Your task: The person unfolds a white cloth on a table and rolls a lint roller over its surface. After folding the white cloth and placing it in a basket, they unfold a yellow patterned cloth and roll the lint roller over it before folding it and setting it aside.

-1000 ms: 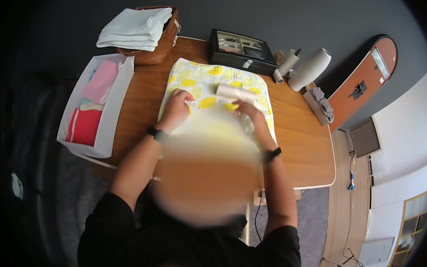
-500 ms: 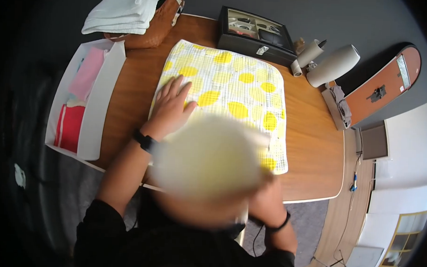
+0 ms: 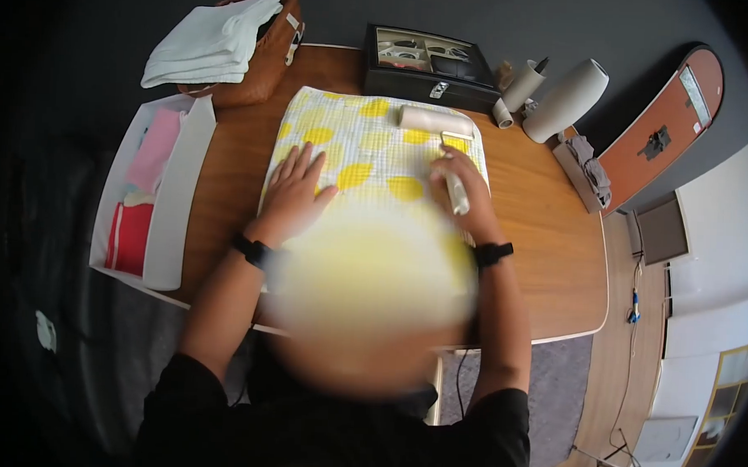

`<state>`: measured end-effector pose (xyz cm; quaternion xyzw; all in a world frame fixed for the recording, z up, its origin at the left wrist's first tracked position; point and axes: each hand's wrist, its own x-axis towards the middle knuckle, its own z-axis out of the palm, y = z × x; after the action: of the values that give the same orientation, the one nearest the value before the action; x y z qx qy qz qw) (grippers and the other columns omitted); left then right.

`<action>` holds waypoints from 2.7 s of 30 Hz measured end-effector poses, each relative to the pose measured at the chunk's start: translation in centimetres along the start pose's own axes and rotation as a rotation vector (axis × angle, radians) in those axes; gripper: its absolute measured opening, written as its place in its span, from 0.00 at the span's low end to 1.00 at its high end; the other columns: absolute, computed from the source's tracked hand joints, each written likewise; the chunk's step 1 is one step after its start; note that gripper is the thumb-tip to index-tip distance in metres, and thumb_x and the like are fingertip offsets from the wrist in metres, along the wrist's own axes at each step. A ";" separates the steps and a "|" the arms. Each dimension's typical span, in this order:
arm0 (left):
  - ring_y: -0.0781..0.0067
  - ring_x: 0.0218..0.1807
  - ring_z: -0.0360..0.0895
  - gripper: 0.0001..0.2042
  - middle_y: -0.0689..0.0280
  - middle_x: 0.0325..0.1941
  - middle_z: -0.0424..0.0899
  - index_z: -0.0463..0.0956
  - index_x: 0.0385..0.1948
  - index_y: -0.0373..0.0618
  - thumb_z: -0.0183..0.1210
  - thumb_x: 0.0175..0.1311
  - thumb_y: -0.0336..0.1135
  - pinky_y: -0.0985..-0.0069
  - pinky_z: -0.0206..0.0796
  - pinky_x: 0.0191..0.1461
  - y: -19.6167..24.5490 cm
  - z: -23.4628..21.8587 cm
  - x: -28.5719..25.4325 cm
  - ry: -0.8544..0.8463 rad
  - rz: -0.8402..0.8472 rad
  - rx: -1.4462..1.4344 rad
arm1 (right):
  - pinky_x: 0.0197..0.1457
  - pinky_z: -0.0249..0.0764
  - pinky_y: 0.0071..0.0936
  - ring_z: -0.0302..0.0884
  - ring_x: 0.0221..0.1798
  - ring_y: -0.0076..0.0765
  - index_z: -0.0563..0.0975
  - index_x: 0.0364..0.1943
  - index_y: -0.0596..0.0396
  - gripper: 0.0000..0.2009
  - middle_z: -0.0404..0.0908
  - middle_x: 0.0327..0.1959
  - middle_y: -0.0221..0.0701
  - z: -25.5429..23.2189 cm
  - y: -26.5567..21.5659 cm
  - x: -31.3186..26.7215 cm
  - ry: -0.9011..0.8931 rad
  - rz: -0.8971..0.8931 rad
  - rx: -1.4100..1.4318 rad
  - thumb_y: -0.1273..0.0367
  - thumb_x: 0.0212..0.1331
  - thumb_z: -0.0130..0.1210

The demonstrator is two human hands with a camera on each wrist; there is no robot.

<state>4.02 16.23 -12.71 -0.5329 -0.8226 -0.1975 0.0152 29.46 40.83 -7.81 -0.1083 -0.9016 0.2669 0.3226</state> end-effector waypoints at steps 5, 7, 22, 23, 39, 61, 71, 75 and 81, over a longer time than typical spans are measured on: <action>0.45 0.89 0.48 0.36 0.49 0.88 0.57 0.64 0.80 0.43 0.55 0.78 0.56 0.52 0.41 0.89 -0.2 0.0 0.0 0.021 0.006 0.004 | 0.67 0.74 0.36 0.79 0.68 0.40 0.83 0.53 0.56 0.08 0.82 0.67 0.39 -1.7 1.4 -1.2 0.177 0.341 0.369 0.68 0.78 0.59; 0.46 0.89 0.48 0.36 0.49 0.88 0.57 0.64 0.80 0.43 0.56 0.78 0.56 0.52 0.41 0.89 -0.1 -0.1 -0.1 0.027 0.008 -0.001 | 0.52 0.77 0.24 0.83 0.59 0.31 0.82 0.60 0.52 0.13 0.81 0.69 0.35 -3.5 1.2 -2.9 0.161 0.288 0.389 0.63 0.82 0.54; 0.45 0.84 0.60 0.30 0.51 0.85 0.63 0.72 0.73 0.40 0.62 0.76 0.49 0.54 0.53 0.85 -5.5 -2.0 1.5 0.084 -0.068 -0.134 | 0.42 0.74 0.26 0.84 0.51 0.35 0.78 0.36 0.52 0.15 0.86 0.42 0.35 -11.8 7.0 -7.8 0.793 0.619 0.928 0.57 0.78 0.56; 0.46 0.82 0.62 0.29 0.52 0.84 0.65 0.74 0.72 0.40 0.62 0.75 0.48 0.55 0.55 0.84 -5.4 -2.2 1.5 0.090 -0.076 -0.153 | 0.46 0.74 0.26 0.83 0.51 0.33 0.80 0.40 0.53 0.12 0.88 0.45 0.36 -10.4 5.3 -6.9 0.733 0.620 0.909 0.60 0.79 0.55; 0.43 0.66 0.75 0.18 0.54 0.66 0.76 0.78 0.60 0.44 0.63 0.71 0.33 0.54 0.68 0.71 -5.5 -1.3 1.0 0.255 -0.032 -0.242 | 0.25 0.63 0.15 0.71 0.26 0.16 0.80 0.39 0.54 0.11 0.88 0.38 0.33 -12.9 5.4 -7.7 0.969 0.720 0.816 0.61 0.75 0.64; 0.48 0.52 0.84 0.14 0.53 0.53 0.81 0.80 0.55 0.39 0.66 0.70 0.29 0.60 0.78 0.57 -7.1 -3.0 0.8 0.267 -0.158 -0.395 | 0.30 0.64 0.21 0.70 0.29 0.21 0.81 0.49 0.55 0.13 0.84 0.42 0.29 -3.6 4.1 -3.5 0.716 0.747 1.046 0.60 0.76 0.60; 0.52 0.50 0.84 0.10 0.56 0.49 0.83 0.83 0.50 0.40 0.65 0.70 0.30 0.61 0.77 0.55 -6.9 -3.6 0.9 0.268 -0.209 -0.441 | 0.30 0.72 0.22 0.77 0.27 0.26 0.81 0.46 0.65 0.11 0.87 0.37 0.37 0.0 -3.9 -1.3 0.638 0.796 1.003 0.67 0.76 0.57; 0.53 0.49 0.84 0.10 0.56 0.48 0.84 0.83 0.50 0.39 0.65 0.70 0.28 0.62 0.78 0.55 -7.7 -3.0 0.9 0.300 -0.169 -0.427 | 0.28 0.70 0.21 0.76 0.25 0.23 0.81 0.41 0.62 0.11 0.88 0.36 0.35 2.3 -7.1 -0.9 0.325 0.812 0.991 0.65 0.76 0.59; 0.53 0.49 0.85 0.08 0.56 0.48 0.84 0.83 0.48 0.39 0.64 0.70 0.26 0.62 0.78 0.55 -7.5 -3.4 0.8 0.308 -0.152 -0.470 | 0.26 0.63 0.19 0.66 0.24 0.18 0.80 0.46 0.59 0.12 0.79 0.35 0.27 -1.3 1.6 -3.3 0.512 0.759 0.881 0.62 0.80 0.55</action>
<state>-3.58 13.07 -11.73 -0.4224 -0.7800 -0.4617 0.0014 32.83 41.47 -9.56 -0.3378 -0.5005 0.6741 0.4255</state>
